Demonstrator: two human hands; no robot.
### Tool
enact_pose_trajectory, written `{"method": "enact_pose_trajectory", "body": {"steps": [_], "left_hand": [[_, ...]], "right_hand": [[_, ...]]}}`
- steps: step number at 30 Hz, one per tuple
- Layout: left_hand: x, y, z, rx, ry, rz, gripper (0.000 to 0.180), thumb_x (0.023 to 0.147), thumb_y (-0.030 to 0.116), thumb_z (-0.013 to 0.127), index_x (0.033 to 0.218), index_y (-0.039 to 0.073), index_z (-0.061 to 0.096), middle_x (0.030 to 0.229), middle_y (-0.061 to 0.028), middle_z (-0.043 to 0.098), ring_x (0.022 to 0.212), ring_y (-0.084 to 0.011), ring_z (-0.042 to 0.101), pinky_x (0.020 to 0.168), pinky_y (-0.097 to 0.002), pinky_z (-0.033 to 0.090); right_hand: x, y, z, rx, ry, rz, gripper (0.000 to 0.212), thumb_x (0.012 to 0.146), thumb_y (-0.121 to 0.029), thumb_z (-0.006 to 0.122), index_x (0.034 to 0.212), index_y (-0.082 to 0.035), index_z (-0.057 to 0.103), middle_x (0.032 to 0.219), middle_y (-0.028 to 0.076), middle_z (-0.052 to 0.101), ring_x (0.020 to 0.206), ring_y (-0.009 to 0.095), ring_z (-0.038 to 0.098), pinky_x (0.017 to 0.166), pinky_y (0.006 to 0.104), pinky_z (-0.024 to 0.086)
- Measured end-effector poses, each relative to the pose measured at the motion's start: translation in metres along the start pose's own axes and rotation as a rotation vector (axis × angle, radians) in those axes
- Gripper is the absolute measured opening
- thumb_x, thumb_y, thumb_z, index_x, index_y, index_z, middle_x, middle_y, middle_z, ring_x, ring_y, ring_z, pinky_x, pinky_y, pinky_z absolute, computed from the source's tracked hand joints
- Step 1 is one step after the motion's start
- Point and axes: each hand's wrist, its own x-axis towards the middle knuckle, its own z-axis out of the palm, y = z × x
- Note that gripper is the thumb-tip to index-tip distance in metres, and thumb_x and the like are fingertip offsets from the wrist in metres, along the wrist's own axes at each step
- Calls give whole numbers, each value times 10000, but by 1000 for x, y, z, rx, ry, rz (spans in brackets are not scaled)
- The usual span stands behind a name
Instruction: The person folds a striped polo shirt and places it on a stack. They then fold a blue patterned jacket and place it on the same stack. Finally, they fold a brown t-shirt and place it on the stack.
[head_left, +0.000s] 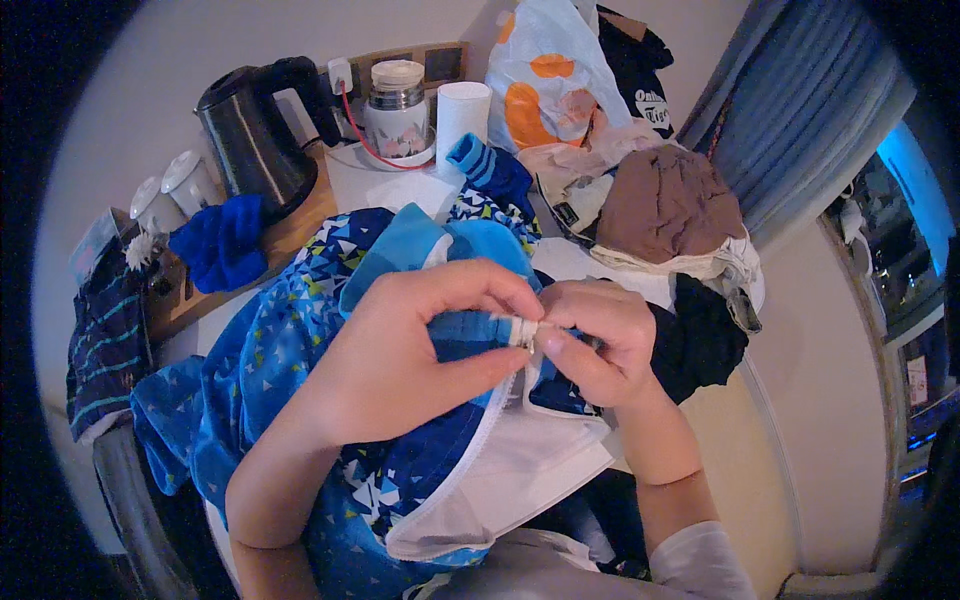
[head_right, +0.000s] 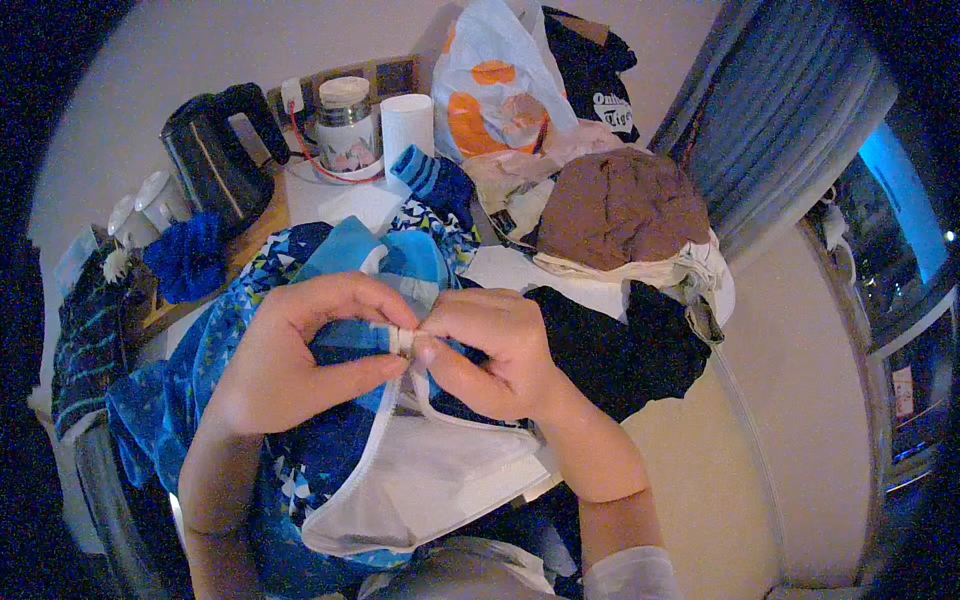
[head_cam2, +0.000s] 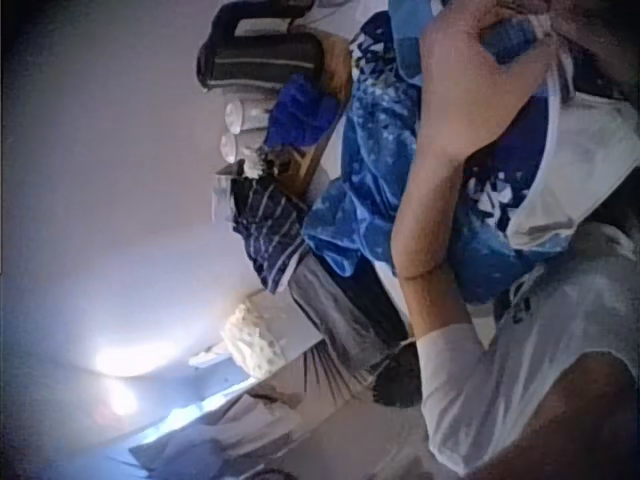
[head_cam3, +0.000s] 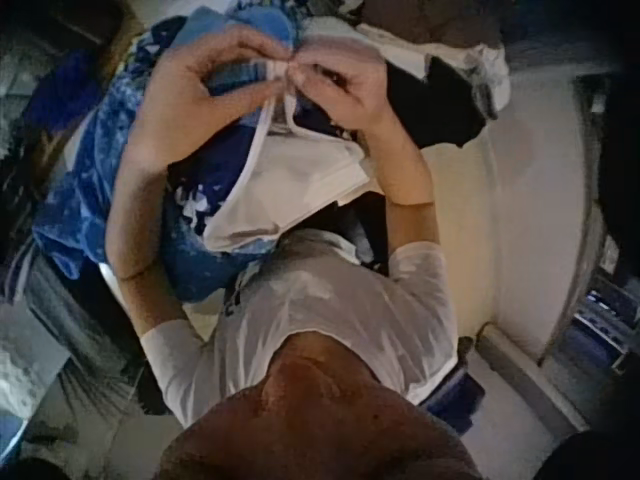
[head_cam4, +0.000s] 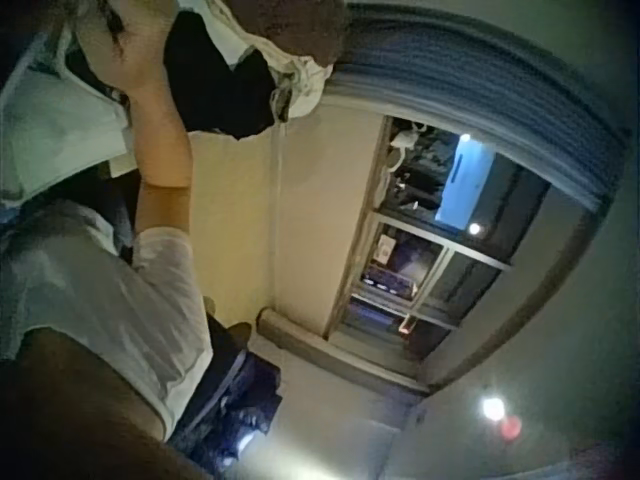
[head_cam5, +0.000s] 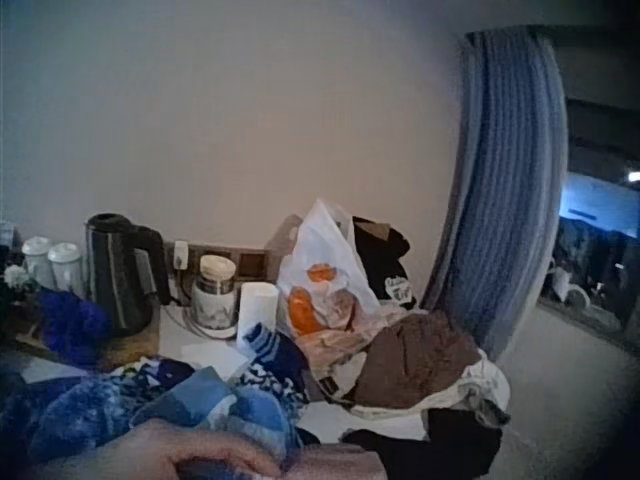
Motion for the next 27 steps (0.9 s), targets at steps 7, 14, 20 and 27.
{"method": "enact_pose_trajectory", "body": {"steps": [7,14,20,27], "left_hand": [[3,3,-7,-141,7,-285,201,759,27,731,944,-18,667,914,-77,661,889,-141,601,831,-272,456],[1,-2,-8,-83,21,-156,214,712,-4,758,905,-22,668,903,-92,655,871,-161,602,799,-273,455],[4,-7,-4,-109,38,-121,222,697,-23,759,899,-20,666,909,-98,645,876,-167,598,808,-281,454],[4,-6,-3,-131,44,-96,187,699,-24,752,867,-11,669,893,-85,640,844,-152,587,765,-265,447]], "right_hand": [[0,-5,6,-142,65,-70,41,787,-43,630,784,-13,602,673,99,569,552,261,550,498,351,421],[2,-13,10,-253,118,-118,63,776,-26,645,807,-2,596,698,107,579,564,267,559,504,356,432],[1,-14,8,-254,96,-96,66,775,-25,647,807,0,595,686,102,571,542,254,547,483,349,414],[1,-15,9,-260,102,-107,70,770,-27,648,805,2,596,684,103,569,541,257,547,481,350,418]]}}
